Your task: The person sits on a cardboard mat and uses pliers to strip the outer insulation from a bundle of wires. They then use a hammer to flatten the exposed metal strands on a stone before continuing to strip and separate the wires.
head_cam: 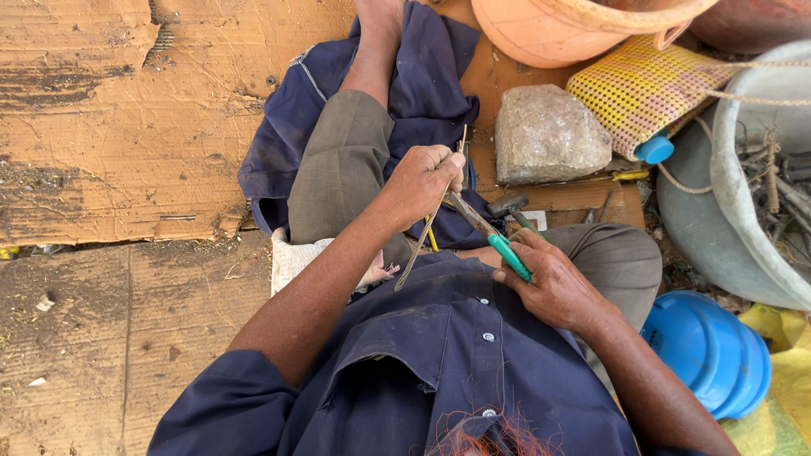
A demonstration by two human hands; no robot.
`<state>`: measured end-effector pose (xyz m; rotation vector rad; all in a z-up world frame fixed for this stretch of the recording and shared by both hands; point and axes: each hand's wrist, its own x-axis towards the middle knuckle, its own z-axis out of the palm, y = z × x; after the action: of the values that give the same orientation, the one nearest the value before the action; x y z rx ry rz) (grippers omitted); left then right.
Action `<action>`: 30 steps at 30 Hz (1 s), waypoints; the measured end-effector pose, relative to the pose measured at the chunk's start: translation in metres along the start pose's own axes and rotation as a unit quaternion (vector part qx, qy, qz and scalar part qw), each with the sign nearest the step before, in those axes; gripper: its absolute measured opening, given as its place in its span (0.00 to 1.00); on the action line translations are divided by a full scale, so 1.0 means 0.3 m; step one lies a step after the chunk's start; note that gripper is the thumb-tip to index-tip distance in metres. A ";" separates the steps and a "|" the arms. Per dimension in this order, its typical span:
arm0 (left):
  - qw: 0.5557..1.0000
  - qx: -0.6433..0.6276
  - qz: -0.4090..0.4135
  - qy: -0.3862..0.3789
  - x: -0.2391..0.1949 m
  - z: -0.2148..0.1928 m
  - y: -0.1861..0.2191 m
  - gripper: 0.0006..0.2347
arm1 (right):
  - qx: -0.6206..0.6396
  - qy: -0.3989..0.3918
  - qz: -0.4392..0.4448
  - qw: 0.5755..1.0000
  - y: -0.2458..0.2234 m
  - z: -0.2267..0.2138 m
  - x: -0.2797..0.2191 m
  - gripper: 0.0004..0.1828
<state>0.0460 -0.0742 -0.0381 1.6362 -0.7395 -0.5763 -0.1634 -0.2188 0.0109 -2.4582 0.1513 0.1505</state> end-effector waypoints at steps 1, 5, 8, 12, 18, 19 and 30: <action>1.000 -0.014 -0.014 -0.005 -0.003 0.005 0.002 0.19 | -0.003 -0.013 0.021 1.000 -0.001 -0.002 -0.002 0.14; 0.997 -0.024 -0.069 -0.001 -0.012 0.025 0.008 0.20 | -0.001 -0.002 0.032 0.999 -0.004 -0.015 -0.001 0.15; 1.000 -0.020 -0.009 0.010 -0.010 0.030 0.008 0.19 | -0.003 -0.009 0.042 0.999 0.000 -0.018 0.001 0.15; 0.998 -0.028 0.056 -0.001 0.001 0.026 0.008 0.19 | 0.038 -0.009 0.001 0.999 0.025 -0.023 0.001 0.12; 0.954 -0.294 0.007 -0.052 0.001 0.044 0.011 0.16 | 0.119 -0.038 -0.027 0.992 0.117 0.010 -0.002 0.15; 0.939 -0.341 -0.002 -0.046 0.001 0.053 0.015 0.15 | 0.160 -0.039 -0.045 0.985 0.134 0.016 -0.001 0.17; 0.875 -0.468 -0.113 0.057 0.037 0.098 0.028 0.15 | 0.336 -0.049 0.003 0.940 0.176 0.082 -0.005 0.22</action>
<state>0.0311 -0.1029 -0.0349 0.8246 -0.1053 -0.8292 -0.1742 -0.2440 -0.0404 -1.7632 0.1393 0.1878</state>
